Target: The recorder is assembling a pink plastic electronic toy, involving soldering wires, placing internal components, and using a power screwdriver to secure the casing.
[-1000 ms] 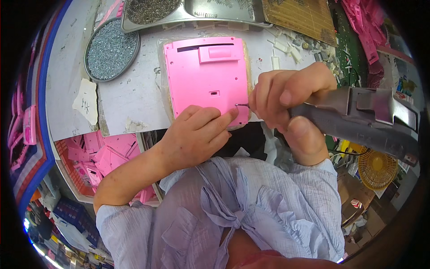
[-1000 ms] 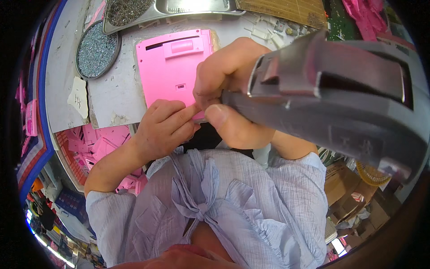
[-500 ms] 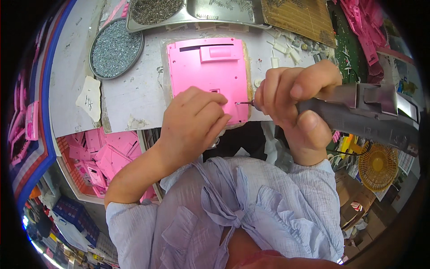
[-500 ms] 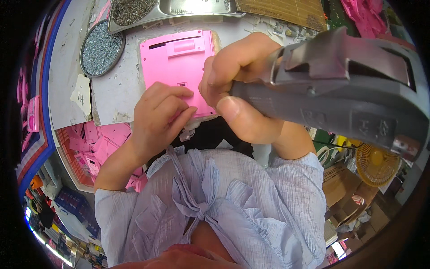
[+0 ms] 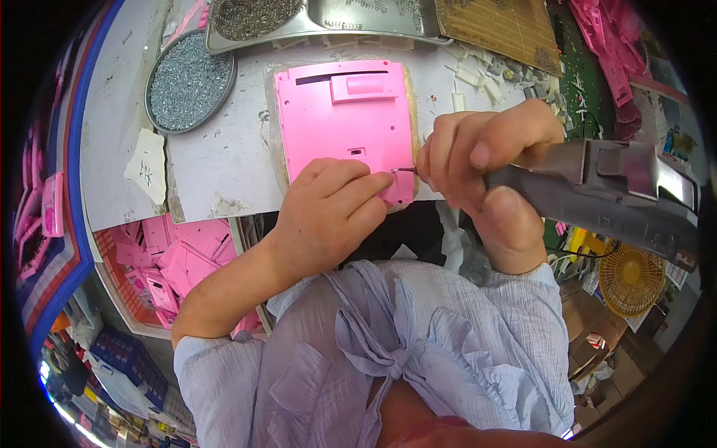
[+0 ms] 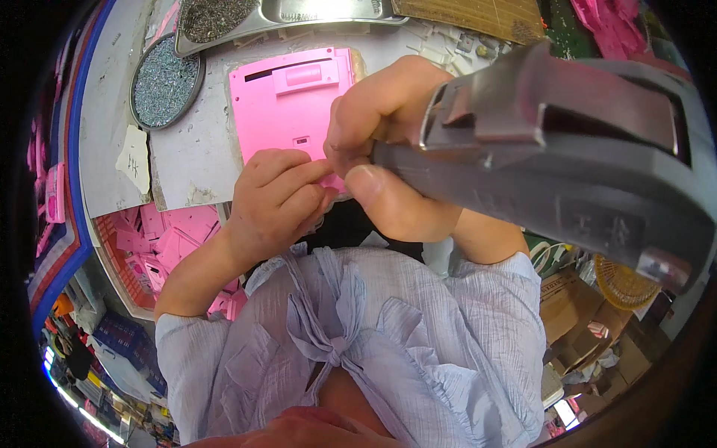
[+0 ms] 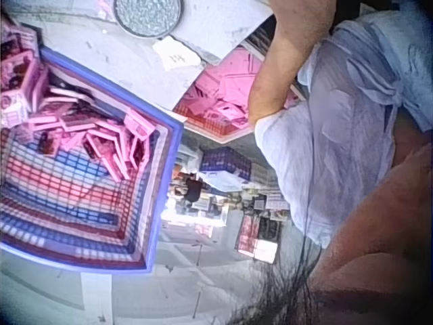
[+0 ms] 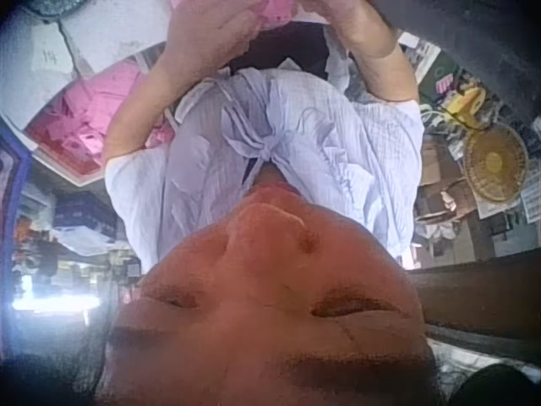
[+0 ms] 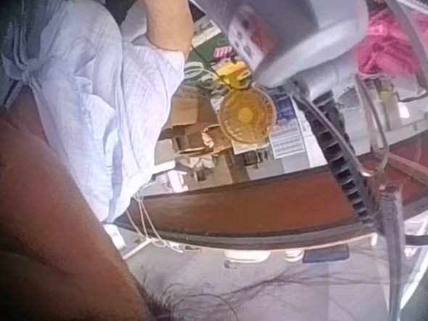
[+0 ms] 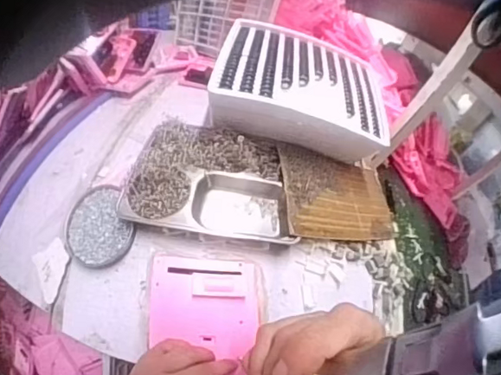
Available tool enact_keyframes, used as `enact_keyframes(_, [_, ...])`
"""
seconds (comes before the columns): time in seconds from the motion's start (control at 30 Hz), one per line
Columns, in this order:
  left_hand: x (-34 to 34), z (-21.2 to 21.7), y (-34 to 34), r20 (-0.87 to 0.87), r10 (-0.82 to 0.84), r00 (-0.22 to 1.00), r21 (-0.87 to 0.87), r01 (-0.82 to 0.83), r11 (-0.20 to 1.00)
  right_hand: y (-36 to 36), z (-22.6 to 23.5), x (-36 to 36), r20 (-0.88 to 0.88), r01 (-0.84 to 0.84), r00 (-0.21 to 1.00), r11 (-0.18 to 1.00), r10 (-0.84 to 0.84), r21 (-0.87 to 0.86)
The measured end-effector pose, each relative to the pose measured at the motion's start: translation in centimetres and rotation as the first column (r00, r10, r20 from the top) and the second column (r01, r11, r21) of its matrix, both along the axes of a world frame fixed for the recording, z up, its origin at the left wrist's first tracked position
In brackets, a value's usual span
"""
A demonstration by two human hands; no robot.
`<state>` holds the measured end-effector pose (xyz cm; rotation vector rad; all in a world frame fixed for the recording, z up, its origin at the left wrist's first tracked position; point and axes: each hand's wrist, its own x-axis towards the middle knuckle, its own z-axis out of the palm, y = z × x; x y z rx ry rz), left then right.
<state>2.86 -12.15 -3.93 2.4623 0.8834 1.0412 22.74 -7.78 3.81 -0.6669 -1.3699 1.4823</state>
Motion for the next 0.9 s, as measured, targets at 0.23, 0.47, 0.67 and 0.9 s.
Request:
enact_keyframes(0.23, [-0.2, 0.4, 0.2, -0.102, -0.052, 0.993, -0.007, 0.052, 0.999, -0.1, -0.1, 0.0, 0.002, 0.002, 1.000, 1.000, -0.002, -0.017])
enact_keyframes(0.47, [-0.2, 0.5, 0.6, -0.131, -0.083, 0.988, -0.049, 0.077, 0.996, -0.1, 0.0, 0.2, -0.019, 0.017, 1.000, 1.000, -0.017, -0.012])
enact_keyframes(0.67, [-0.2, 0.2, 0.5, -0.001, -0.045, 0.999, -0.030, 0.045, 0.999, -0.1, 0.2, 0.6, -0.053, 0.019, 0.998, 1.000, -0.019, -0.001])
enact_keyframes(0.9, [0.9, 4.4, -2.1, 0.481, 0.498, 0.722, -0.869, 0.470, 0.159, 0.4, 2.1, 1.3, -0.169, -0.077, 0.980, 0.981, 0.108, 0.177])
